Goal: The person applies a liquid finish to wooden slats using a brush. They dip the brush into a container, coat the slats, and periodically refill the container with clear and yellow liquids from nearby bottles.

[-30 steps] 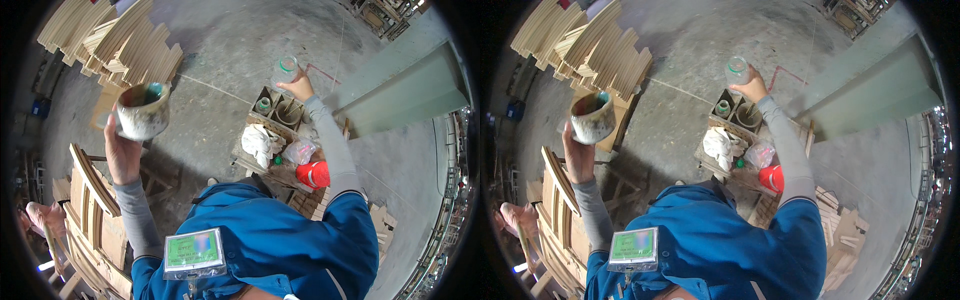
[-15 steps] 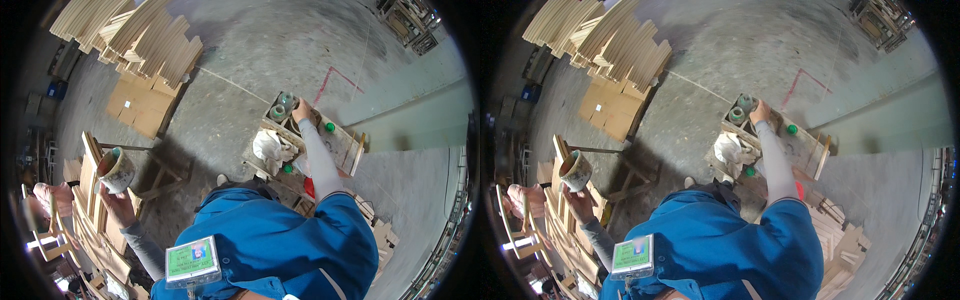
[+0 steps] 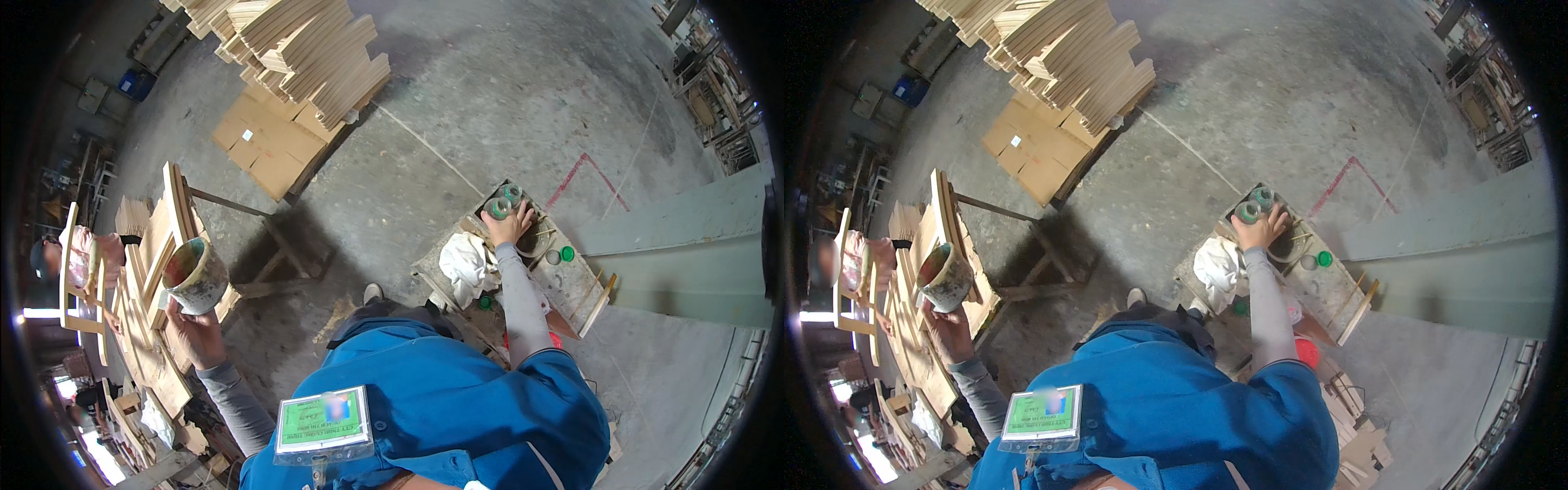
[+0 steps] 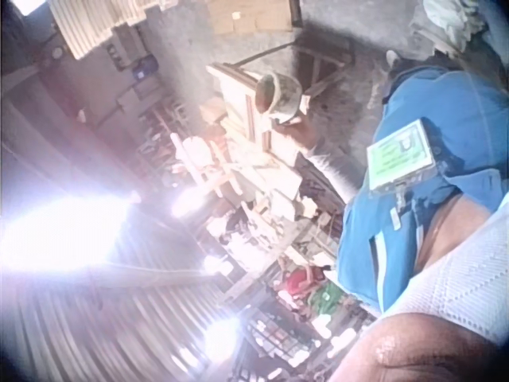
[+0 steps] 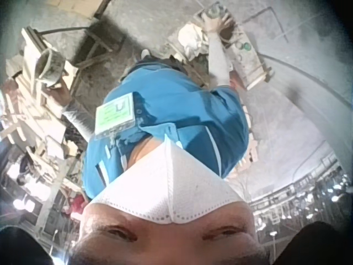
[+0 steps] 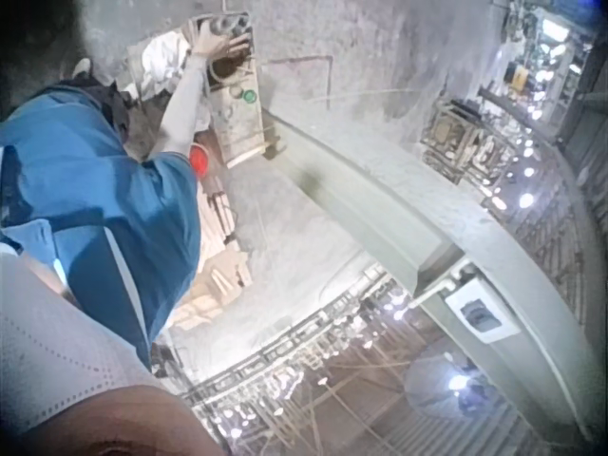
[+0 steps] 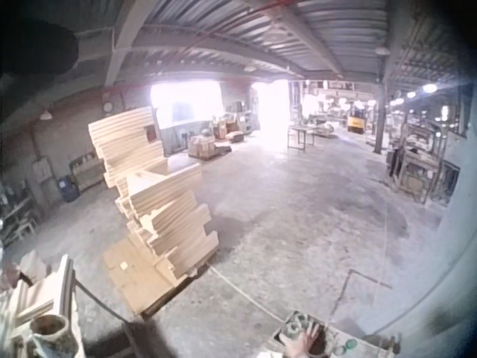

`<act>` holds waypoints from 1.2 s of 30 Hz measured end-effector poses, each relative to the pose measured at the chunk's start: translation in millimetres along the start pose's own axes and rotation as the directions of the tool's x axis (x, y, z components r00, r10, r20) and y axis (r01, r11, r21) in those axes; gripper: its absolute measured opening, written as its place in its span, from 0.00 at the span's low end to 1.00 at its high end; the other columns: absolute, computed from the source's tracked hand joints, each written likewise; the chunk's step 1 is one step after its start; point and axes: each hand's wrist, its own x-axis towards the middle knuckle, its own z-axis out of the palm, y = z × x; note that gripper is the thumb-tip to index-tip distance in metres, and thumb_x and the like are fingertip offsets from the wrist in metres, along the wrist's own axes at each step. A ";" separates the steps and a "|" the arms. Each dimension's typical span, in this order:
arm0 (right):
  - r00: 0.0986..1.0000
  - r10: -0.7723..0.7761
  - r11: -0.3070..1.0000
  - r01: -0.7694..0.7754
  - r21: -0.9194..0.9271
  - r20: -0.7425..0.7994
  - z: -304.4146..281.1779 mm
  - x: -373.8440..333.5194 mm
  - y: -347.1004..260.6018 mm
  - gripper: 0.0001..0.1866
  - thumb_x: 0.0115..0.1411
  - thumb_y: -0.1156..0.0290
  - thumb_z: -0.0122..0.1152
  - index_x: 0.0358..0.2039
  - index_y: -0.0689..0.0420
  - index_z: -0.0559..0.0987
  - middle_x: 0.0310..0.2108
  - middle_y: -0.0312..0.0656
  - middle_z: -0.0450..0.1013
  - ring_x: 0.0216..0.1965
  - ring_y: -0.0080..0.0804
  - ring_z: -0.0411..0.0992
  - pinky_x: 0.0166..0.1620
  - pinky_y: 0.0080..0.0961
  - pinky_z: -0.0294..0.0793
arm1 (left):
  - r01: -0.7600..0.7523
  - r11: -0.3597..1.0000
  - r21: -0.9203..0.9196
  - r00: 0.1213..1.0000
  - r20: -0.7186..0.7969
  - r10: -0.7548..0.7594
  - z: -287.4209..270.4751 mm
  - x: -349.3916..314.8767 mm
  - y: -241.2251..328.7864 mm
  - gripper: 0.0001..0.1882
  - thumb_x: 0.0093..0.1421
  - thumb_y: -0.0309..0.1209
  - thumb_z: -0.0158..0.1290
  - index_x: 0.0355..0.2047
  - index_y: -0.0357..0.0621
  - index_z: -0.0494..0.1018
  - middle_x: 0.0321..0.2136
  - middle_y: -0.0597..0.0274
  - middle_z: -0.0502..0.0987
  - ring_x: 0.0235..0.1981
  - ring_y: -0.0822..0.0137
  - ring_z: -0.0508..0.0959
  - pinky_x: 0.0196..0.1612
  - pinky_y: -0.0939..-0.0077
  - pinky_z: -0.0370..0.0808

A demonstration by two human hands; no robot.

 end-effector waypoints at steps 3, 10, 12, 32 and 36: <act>0.969 -0.052 0.987 0.087 0.137 -0.243 -25.0 18.7 3.0 0.40 0.36 0.52 0.67 0.45 0.67 0.68 0.56 0.57 0.51 0.60 0.52 0.46 0.58 0.47 0.47 | 0.066 0.997 -0.048 0.995 0.076 -0.062 -10.3 8.1 3.5 0.18 0.58 0.32 0.46 0.47 0.37 0.64 0.46 0.56 0.70 0.46 0.64 0.71 0.49 0.70 0.70; 0.911 -0.399 0.544 0.145 0.826 0.103 -245.3 22.9 -69.3 0.15 0.51 0.66 0.60 0.36 0.61 0.73 0.33 0.39 0.73 0.34 0.23 0.71 0.40 0.20 0.68 | 0.125 0.991 -0.046 0.988 0.095 -0.121 -20.9 18.8 -17.6 0.20 0.58 0.35 0.46 0.49 0.38 0.63 0.48 0.58 0.68 0.48 0.65 0.69 0.51 0.69 0.68; 0.918 -0.386 0.386 0.252 0.887 -0.092 -308.1 9.5 -102.8 0.16 0.52 0.65 0.59 0.39 0.61 0.72 0.34 0.39 0.73 0.34 0.23 0.71 0.40 0.19 0.67 | 0.137 0.990 -0.026 0.986 0.095 -0.134 -7.3 31.1 -35.9 0.22 0.58 0.36 0.46 0.51 0.39 0.62 0.49 0.58 0.68 0.49 0.65 0.68 0.52 0.69 0.65; 0.008 -0.991 0.121 0.444 -0.888 -0.132 -352.5 -75.7 -251.2 0.31 0.48 0.74 0.56 0.54 0.43 0.62 0.39 0.39 0.66 0.43 0.34 0.66 0.51 0.42 0.60 | 0.387 0.921 0.049 0.886 0.258 -0.386 75.4 38.6 -79.6 0.32 0.55 0.26 0.43 0.59 0.50 0.46 0.47 0.63 0.67 0.43 0.68 0.72 0.43 0.67 0.73; -0.237 -0.961 0.033 0.416 -0.909 -0.144 -358.8 -93.1 -309.4 0.26 0.49 0.73 0.55 0.51 0.43 0.64 0.40 0.39 0.65 0.46 0.35 0.65 0.53 0.46 0.58 | 0.406 0.908 0.101 0.858 0.301 -0.417 68.7 33.9 -67.1 0.28 0.57 0.30 0.41 0.58 0.51 0.48 0.45 0.60 0.68 0.38 0.66 0.75 0.31 0.69 0.78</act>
